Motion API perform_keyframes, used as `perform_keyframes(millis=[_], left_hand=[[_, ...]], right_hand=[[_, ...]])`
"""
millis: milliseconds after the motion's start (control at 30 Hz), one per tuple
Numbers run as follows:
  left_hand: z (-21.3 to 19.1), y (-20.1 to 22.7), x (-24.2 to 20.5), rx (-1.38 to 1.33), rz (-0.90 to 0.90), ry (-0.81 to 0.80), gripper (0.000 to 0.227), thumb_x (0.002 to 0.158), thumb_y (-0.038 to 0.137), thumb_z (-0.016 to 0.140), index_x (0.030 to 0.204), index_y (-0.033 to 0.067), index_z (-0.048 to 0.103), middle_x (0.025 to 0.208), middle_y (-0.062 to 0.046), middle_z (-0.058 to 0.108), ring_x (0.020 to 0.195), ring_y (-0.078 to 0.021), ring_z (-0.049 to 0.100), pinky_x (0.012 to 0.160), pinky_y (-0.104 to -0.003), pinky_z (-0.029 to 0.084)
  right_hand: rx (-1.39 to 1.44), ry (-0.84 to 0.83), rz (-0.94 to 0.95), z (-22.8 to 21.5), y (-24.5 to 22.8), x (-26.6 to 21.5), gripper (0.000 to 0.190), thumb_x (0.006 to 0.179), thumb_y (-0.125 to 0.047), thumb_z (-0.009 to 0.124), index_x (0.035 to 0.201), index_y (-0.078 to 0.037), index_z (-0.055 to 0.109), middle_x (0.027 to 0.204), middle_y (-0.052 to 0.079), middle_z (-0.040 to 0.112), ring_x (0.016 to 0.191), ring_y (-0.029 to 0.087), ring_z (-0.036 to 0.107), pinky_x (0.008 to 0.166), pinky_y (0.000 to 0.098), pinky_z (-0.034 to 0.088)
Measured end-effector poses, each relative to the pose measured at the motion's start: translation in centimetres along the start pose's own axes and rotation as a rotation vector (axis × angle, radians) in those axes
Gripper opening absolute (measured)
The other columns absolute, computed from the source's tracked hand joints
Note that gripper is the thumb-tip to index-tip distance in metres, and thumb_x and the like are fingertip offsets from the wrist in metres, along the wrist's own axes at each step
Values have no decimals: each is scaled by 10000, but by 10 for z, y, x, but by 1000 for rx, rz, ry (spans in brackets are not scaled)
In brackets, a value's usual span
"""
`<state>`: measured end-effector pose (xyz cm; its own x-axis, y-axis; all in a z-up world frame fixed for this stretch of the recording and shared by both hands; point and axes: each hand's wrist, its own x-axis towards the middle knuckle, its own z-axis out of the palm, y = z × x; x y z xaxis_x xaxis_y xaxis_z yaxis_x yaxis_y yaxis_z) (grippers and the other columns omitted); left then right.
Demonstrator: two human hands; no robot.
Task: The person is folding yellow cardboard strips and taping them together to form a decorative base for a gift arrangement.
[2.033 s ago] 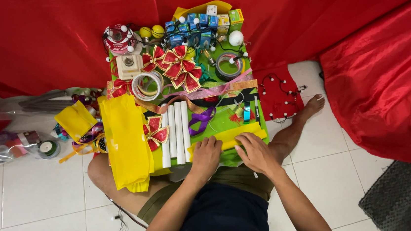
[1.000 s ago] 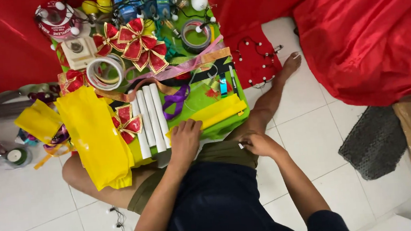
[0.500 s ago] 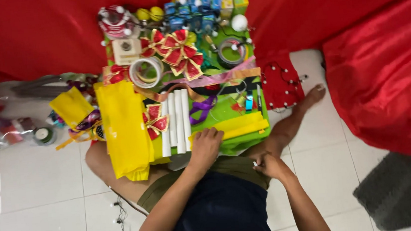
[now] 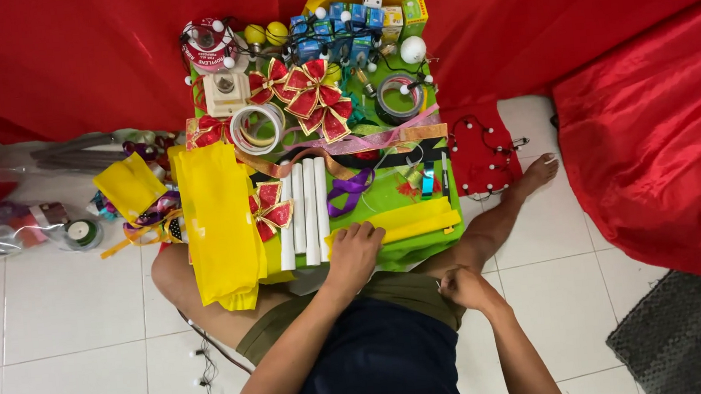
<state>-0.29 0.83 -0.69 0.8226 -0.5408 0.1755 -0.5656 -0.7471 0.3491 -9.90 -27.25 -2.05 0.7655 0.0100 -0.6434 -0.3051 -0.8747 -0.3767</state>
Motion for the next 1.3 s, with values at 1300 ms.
perform_keyframes(millis=[1300], left_hand=[[-7, 4, 2, 7, -27, -20, 231, 936, 226, 729, 1153, 150, 713, 1027, -77, 656, 1005, -301, 695, 834, -434, 547]], right_hand=[[-209, 511, -813, -60, -89, 51, 342, 1075, -356, 493, 1221, -85, 640, 1026, 130, 704, 1064, 336, 678, 924, 488, 547]])
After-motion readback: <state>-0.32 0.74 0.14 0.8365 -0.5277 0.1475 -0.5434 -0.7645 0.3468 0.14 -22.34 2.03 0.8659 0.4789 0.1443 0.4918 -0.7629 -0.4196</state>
